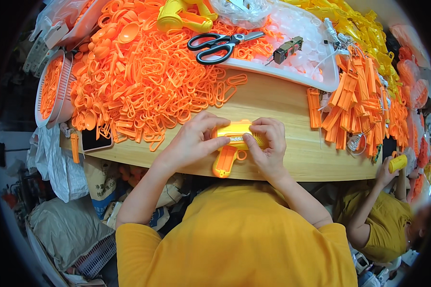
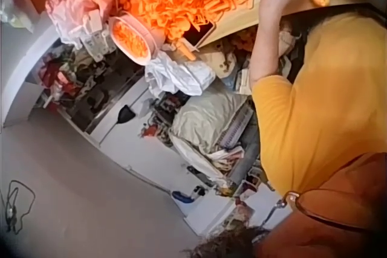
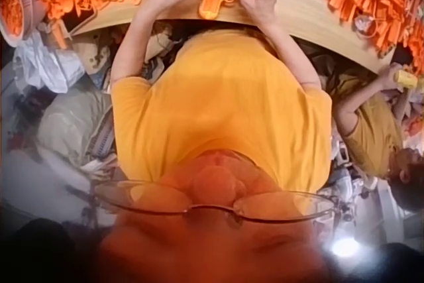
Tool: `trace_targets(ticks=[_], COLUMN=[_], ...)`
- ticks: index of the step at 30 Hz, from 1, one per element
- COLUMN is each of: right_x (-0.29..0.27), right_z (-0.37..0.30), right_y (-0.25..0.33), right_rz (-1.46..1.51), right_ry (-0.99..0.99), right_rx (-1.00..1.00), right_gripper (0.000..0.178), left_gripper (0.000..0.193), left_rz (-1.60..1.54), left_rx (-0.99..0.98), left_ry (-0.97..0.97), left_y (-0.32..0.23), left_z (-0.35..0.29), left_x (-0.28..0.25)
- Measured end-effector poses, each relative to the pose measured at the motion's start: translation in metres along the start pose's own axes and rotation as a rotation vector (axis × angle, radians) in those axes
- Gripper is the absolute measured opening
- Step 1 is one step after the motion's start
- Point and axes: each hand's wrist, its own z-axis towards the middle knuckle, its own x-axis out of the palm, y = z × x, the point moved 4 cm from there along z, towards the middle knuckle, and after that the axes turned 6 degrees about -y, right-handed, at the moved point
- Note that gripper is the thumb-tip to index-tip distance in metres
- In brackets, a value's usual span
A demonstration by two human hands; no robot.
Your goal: Assembling yellow plastic toy guns by attaching orange components.
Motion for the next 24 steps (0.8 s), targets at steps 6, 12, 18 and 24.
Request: trace_targets(ticks=[6, 12, 18, 24], right_x=[0.001, -0.001, -0.024, -0.023], right_z=[0.0, -0.003, -0.015, -0.003], right_y=[0.002, -0.003, -0.028, -0.016], right_rz=[-0.012, -0.016, 0.714, 0.858], right_ry=[0.012, 0.071, 0.088, 0.078], right_rx=[-0.011, -0.023, 0.336, 0.372], right_gripper=[0.022, 0.027, 0.094, 0.109], left_gripper=[0.044, 0.046, 0.045, 0.036], left_rz=[-0.403, -0.489, -0.808, -0.771], left_rx=[-0.182, -0.445, -0.428, -0.331], left_ry=[0.049, 0.122, 0.137, 0.066], left_y=[0.033, 0.017, 0.026, 0.019], left_z=[0.003, 0.005, -0.007, -0.002], left_x=[0.017, 0.012, 0.017, 0.033])
